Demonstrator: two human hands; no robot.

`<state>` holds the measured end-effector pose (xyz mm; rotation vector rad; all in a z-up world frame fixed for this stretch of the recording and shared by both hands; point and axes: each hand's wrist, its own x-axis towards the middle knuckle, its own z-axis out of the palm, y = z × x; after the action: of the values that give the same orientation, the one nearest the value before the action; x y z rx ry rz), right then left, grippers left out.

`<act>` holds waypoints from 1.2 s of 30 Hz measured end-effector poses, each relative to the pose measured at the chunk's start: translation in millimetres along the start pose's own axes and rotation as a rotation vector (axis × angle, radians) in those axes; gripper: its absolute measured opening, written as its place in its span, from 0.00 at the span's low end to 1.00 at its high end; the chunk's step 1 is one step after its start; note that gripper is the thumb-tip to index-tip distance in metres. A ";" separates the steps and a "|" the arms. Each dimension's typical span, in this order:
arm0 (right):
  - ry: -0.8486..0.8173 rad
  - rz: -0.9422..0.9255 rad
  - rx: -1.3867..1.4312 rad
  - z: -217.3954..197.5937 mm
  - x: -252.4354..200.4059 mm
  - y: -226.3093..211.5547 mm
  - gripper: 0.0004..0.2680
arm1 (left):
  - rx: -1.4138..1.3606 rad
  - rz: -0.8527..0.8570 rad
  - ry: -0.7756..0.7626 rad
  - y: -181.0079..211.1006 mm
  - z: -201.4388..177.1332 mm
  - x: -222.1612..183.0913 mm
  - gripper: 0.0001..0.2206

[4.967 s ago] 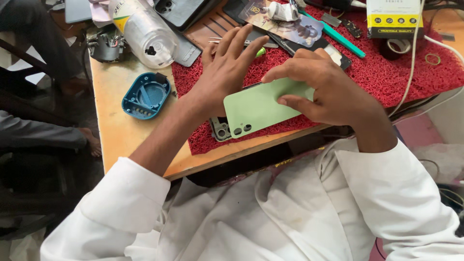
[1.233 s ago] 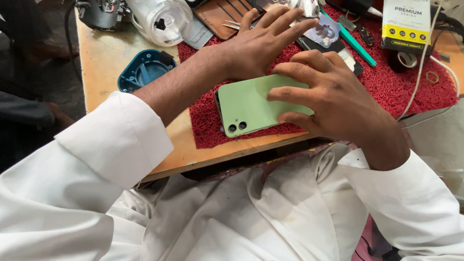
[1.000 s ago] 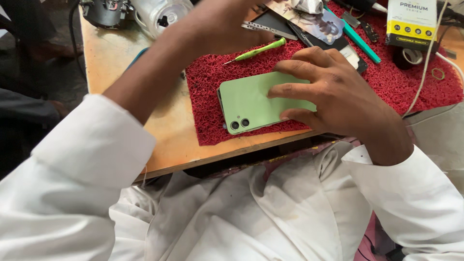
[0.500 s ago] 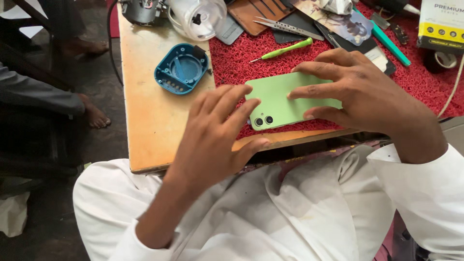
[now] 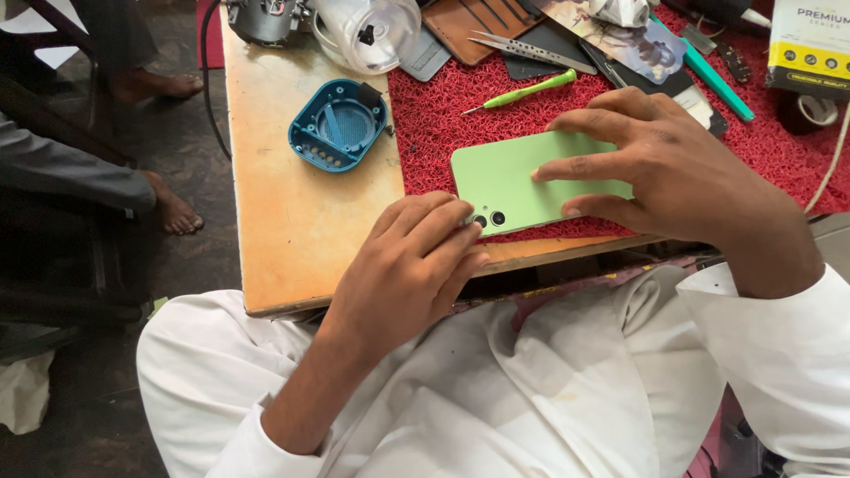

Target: The person removes a small component from a grey metal plate using tweezers, then applies adhesive from a tube to the edges of a disassembled smartphone. Finally, the person places a light green back cover onto the phone and presses it down.

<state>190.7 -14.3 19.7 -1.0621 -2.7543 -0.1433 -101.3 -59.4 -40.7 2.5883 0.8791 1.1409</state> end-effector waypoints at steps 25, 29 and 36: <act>-0.020 0.117 0.230 4.0 -5.0 -0.2 0.16 | 0.078 -0.032 -0.196 11.2 -2.8 15.5 0.21; -0.012 0.151 0.296 3.3 -5.1 -4.0 0.16 | 0.209 -0.144 -0.365 25.3 8.7 34.4 0.29; 0.036 0.192 0.223 15.9 -16.8 -14.4 0.15 | 0.337 -0.137 -0.194 27.9 25.8 46.8 0.37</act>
<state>191.0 -33.5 0.4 -1.2381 -2.5444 0.1652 -45.4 -52.8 -19.0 2.7822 1.2712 0.7438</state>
